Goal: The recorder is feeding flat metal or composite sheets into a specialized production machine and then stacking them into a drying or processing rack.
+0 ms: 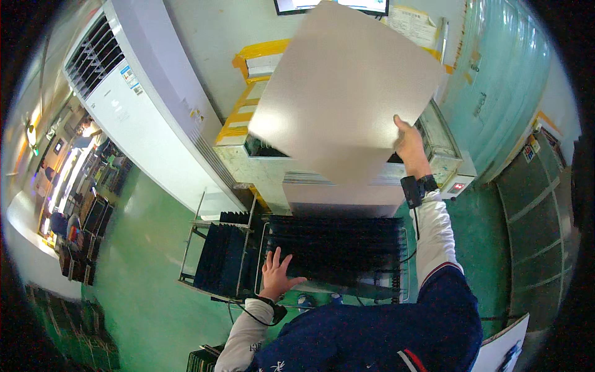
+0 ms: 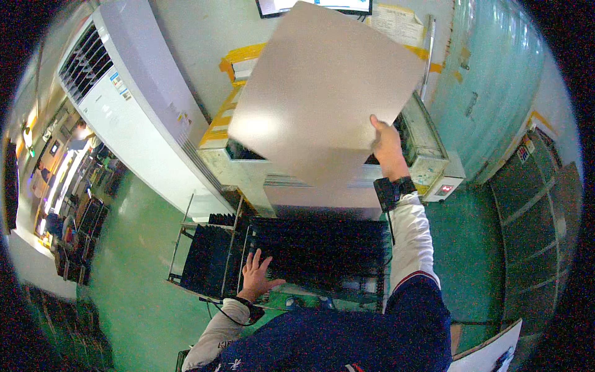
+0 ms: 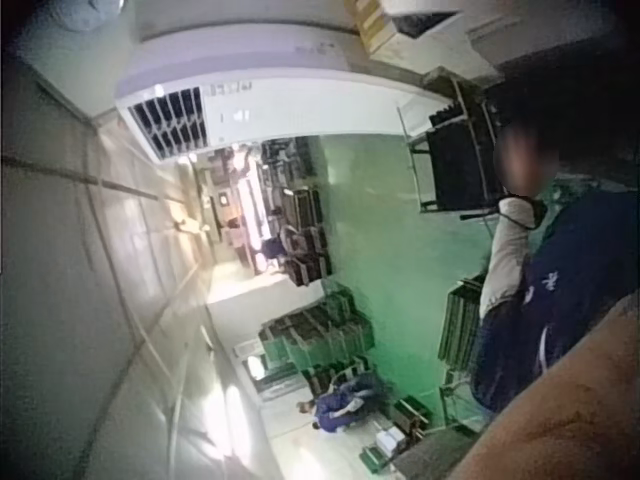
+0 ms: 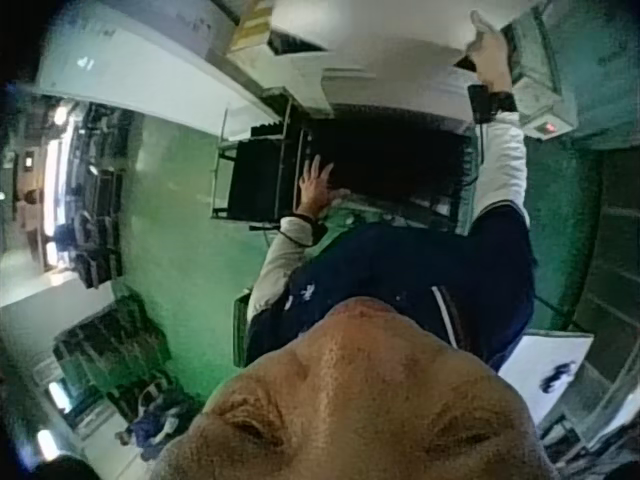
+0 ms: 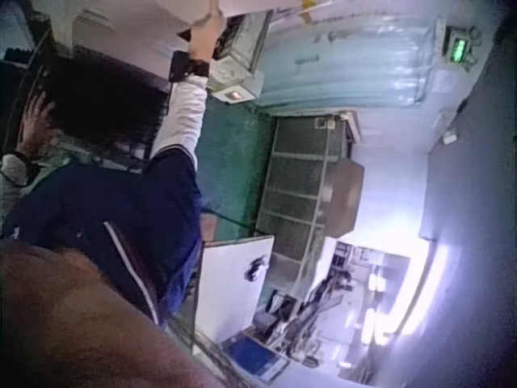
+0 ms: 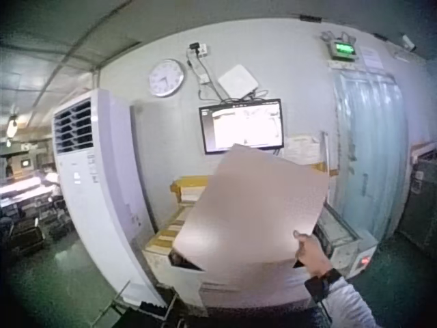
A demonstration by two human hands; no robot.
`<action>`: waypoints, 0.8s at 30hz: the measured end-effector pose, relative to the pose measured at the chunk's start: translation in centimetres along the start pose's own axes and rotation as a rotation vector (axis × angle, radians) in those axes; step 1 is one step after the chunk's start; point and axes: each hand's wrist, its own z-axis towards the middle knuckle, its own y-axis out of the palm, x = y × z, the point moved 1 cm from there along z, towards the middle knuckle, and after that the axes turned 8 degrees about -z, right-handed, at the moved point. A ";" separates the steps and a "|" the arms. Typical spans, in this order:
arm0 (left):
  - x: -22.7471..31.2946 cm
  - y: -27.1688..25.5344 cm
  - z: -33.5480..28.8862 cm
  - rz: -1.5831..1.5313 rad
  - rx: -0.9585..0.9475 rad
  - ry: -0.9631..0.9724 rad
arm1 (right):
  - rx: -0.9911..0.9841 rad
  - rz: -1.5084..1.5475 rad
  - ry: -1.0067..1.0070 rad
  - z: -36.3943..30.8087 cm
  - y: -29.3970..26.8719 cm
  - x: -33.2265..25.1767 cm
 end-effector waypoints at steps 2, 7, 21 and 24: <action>-0.6 -0.3 -0.5 0.007 0.005 -0.019 | -0.075 0.340 0.190 -0.4 2.9 1.4; -1.1 -1.3 -1.8 0.024 0.002 -0.077 | -0.172 0.928 0.484 -2.6 10.5 2.9; -0.8 -0.5 -0.6 0.028 -0.019 -0.048 | -0.251 0.519 0.677 3.2 16.1 7.5; -0.7 -0.6 -0.7 0.023 -0.032 -0.072 | -0.263 0.547 0.610 3.2 17.2 8.2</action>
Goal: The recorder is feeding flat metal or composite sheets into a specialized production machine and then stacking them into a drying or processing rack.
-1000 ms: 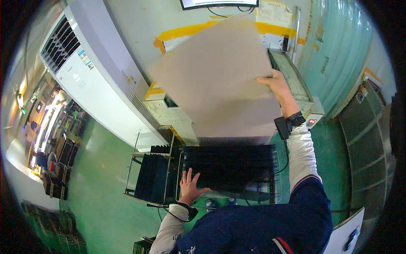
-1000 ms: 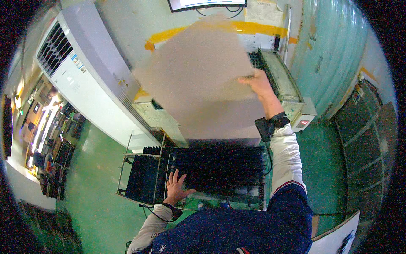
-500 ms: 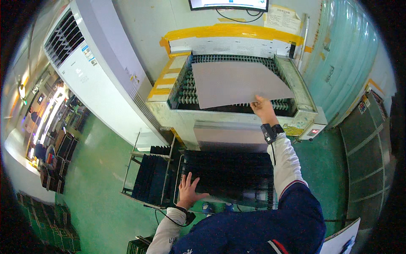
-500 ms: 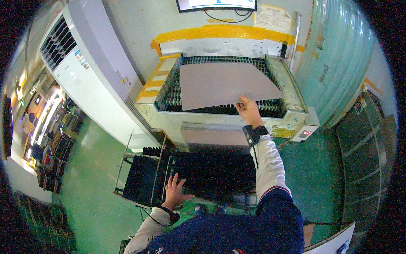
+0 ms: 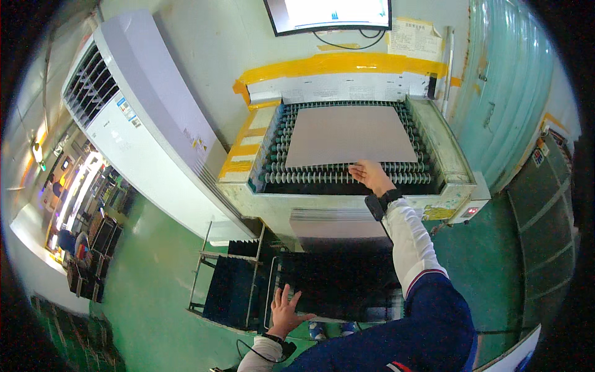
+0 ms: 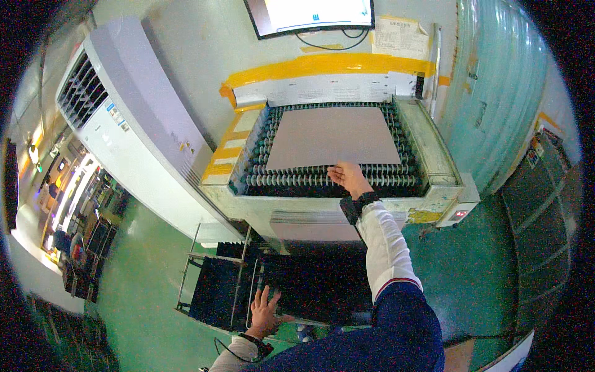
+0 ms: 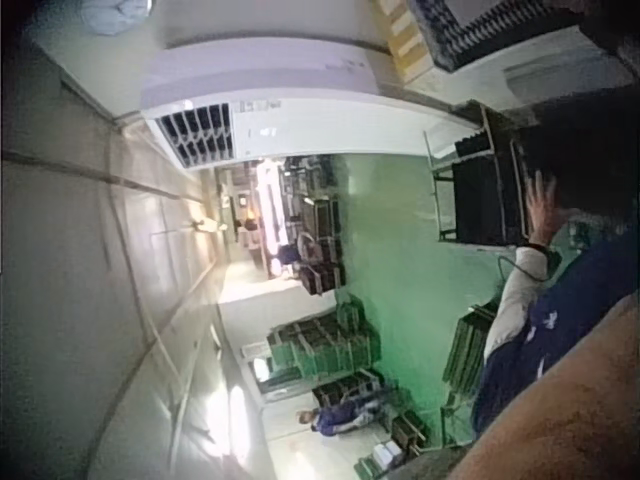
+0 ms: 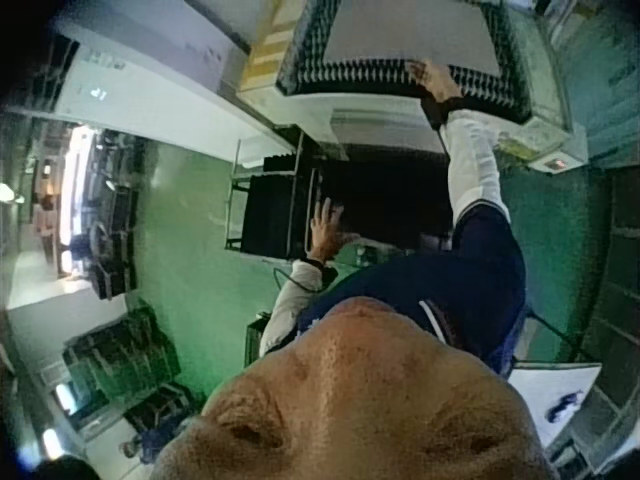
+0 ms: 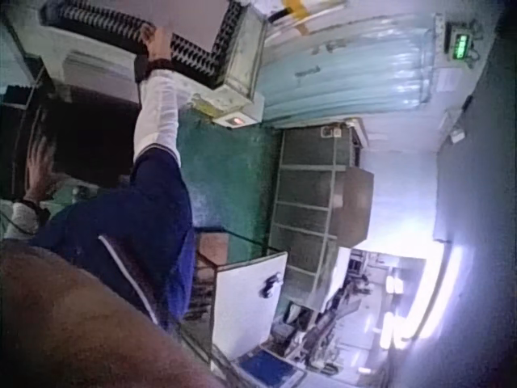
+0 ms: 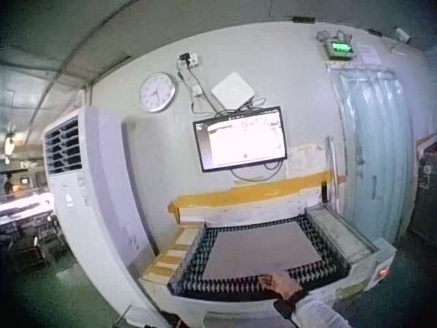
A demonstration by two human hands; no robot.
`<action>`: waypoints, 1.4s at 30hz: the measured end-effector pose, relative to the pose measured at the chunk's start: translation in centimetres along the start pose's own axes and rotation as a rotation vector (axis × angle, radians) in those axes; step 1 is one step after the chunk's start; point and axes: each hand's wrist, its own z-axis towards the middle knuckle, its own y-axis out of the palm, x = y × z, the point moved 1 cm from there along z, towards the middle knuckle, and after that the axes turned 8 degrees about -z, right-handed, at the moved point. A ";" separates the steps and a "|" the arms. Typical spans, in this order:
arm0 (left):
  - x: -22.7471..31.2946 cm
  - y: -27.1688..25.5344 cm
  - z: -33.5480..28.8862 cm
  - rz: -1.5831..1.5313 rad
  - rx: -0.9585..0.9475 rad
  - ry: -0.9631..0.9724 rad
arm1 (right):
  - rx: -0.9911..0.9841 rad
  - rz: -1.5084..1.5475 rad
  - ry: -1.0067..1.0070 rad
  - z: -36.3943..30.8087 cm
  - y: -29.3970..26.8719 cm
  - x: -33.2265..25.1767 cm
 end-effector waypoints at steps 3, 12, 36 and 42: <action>0.2 -0.2 0.3 0.031 -0.018 0.007 | 0.033 -0.043 0.024 1.1 -0.4 0.2; -0.1 0.4 0.9 0.038 -0.052 0.003 | 0.254 -1.376 -0.325 2.6 0.5 -2.8; 0.2 0.0 0.4 0.052 -0.006 0.021 | 0.157 -1.748 -0.664 -0.5 4.9 -1.1; 0.2 -0.2 0.2 0.046 0.014 0.053 | 0.060 -1.612 -0.768 -7.5 3.6 0.3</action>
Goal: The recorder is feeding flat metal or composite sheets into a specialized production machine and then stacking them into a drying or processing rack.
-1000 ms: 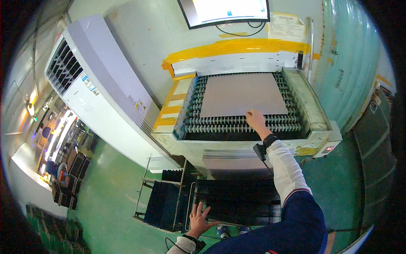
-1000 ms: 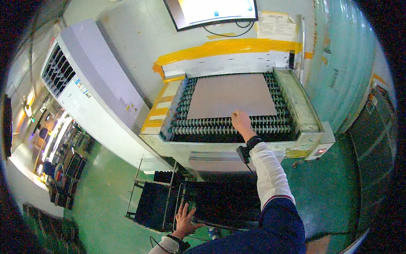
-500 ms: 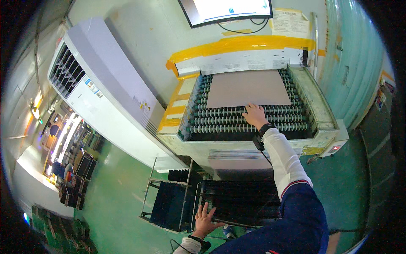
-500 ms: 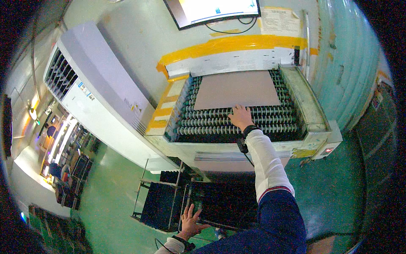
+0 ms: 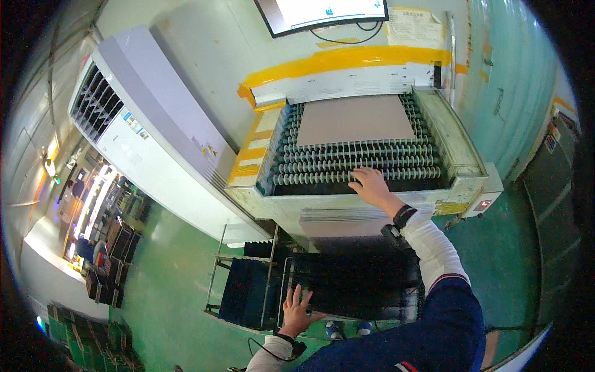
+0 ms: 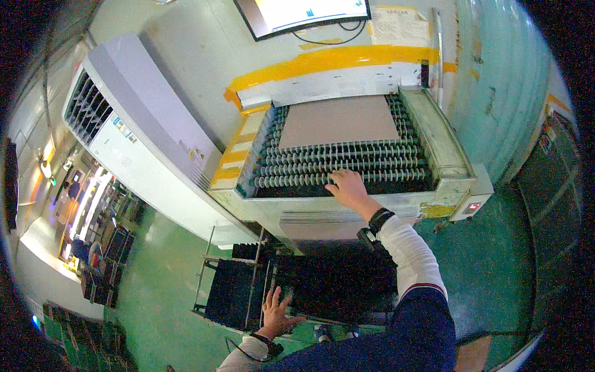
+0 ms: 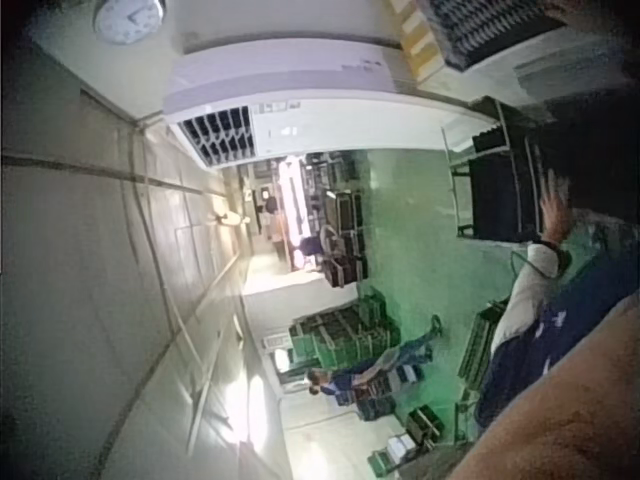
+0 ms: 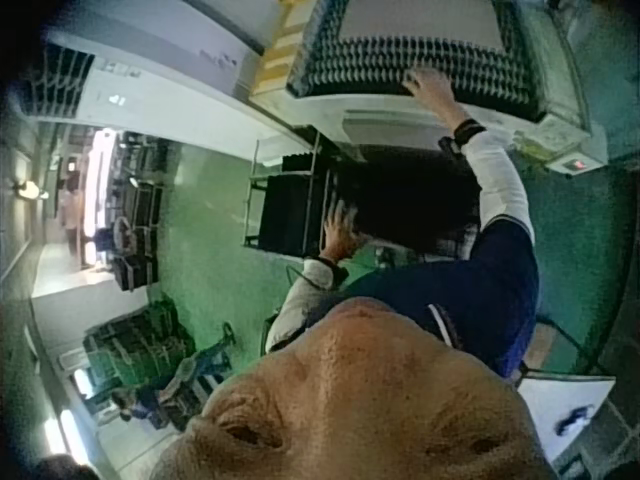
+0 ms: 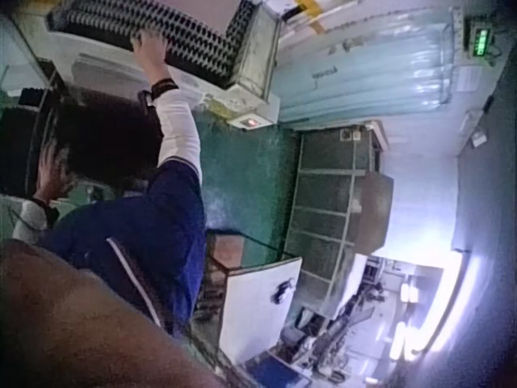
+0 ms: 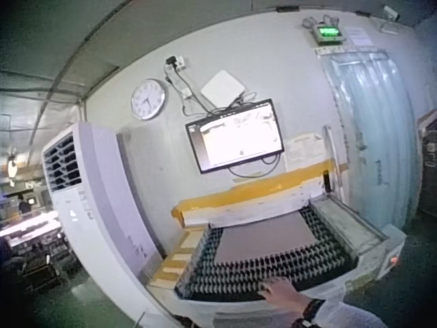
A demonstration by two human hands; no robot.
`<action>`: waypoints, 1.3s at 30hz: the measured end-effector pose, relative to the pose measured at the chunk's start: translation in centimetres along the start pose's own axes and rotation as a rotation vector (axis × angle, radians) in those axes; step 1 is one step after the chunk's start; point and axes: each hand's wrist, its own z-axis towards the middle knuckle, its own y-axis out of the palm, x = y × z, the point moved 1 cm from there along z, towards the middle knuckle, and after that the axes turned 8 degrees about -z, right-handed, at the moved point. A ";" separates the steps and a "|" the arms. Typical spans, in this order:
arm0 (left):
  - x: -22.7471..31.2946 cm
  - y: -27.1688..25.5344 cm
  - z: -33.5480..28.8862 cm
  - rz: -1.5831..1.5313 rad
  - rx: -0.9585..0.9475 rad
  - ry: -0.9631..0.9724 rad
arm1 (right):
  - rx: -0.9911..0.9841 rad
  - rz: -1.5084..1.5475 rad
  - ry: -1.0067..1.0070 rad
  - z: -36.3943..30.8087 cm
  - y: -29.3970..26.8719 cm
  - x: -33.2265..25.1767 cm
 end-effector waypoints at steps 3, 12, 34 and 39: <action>0.4 -0.2 0.6 0.031 -0.058 -0.045 | 0.159 0.134 -0.065 -4.3 -1.3 -0.4; 0.2 0.2 -0.3 -0.006 -0.056 -0.073 | 0.130 0.288 0.184 -17.7 -2.3 2.4; -2.2 -1.0 -0.1 -0.103 -0.120 0.077 | -0.131 -0.076 0.548 -36.7 -1.2 -6.2; -2.2 -1.0 0.9 -0.116 -0.083 0.233 | -0.179 -0.104 0.658 -39.6 -2.9 -7.2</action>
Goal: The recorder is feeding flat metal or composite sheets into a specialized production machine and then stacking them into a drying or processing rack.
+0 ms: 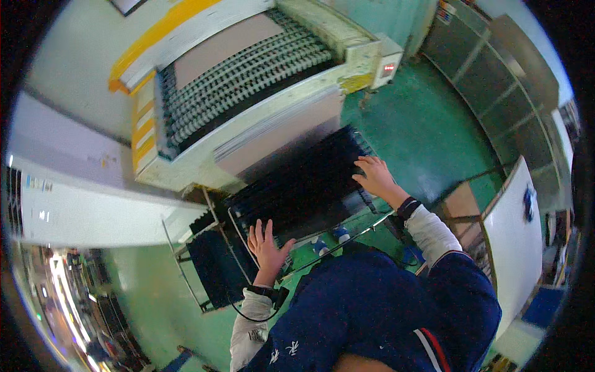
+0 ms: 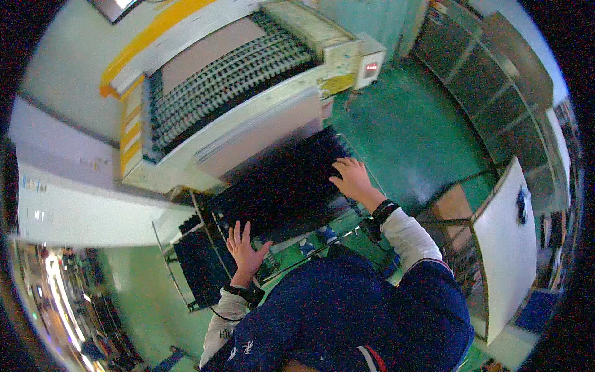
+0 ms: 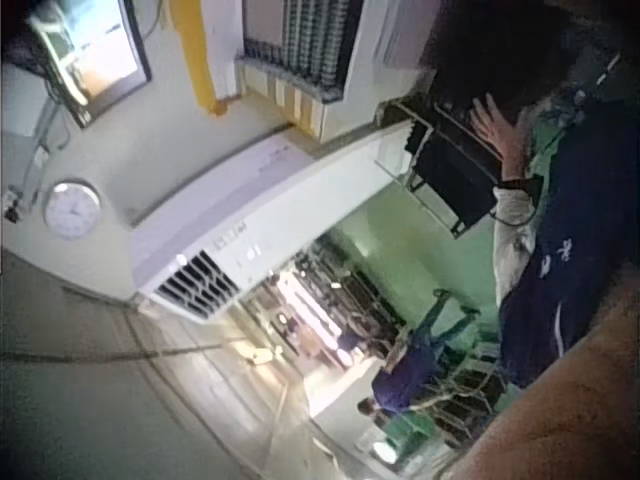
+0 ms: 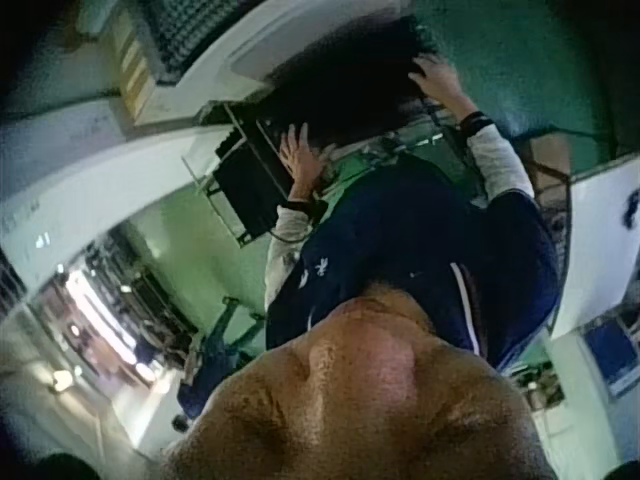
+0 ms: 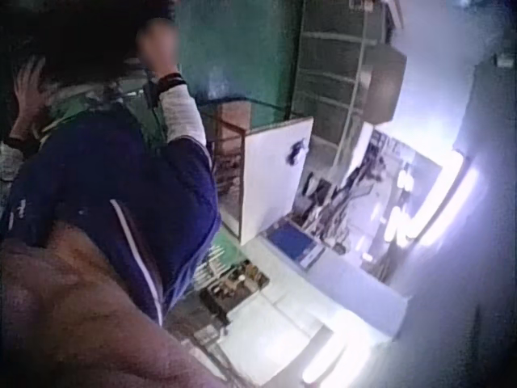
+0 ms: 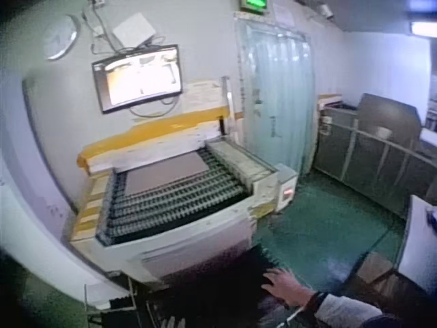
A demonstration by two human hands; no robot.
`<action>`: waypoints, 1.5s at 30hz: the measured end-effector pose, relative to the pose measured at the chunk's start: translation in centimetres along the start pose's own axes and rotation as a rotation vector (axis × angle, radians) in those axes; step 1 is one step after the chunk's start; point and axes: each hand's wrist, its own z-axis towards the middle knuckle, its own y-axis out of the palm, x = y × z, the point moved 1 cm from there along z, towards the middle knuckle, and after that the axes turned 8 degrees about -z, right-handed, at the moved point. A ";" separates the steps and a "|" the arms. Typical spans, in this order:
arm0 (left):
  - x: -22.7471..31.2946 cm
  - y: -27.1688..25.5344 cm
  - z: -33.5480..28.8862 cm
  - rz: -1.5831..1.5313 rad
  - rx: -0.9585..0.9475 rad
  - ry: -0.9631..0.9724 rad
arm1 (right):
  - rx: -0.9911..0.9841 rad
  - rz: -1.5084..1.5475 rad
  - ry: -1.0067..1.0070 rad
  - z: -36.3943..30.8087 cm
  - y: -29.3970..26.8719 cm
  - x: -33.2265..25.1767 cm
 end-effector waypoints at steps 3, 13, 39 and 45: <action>1.2 1.0 1.9 -0.046 -0.031 0.108 | -0.066 -0.038 0.110 -2.1 -0.4 1.3; 8.3 6.0 6.3 -0.072 -0.205 0.418 | -0.118 -0.017 0.227 -8.0 0.9 0.6; 15.2 11.7 15.8 0.027 -0.019 0.304 | 0.181 0.348 0.531 -10.7 -0.2 22.0; 18.9 15.2 20.3 0.250 -0.022 0.175 | 0.332 0.462 0.494 -0.5 -1.8 26.9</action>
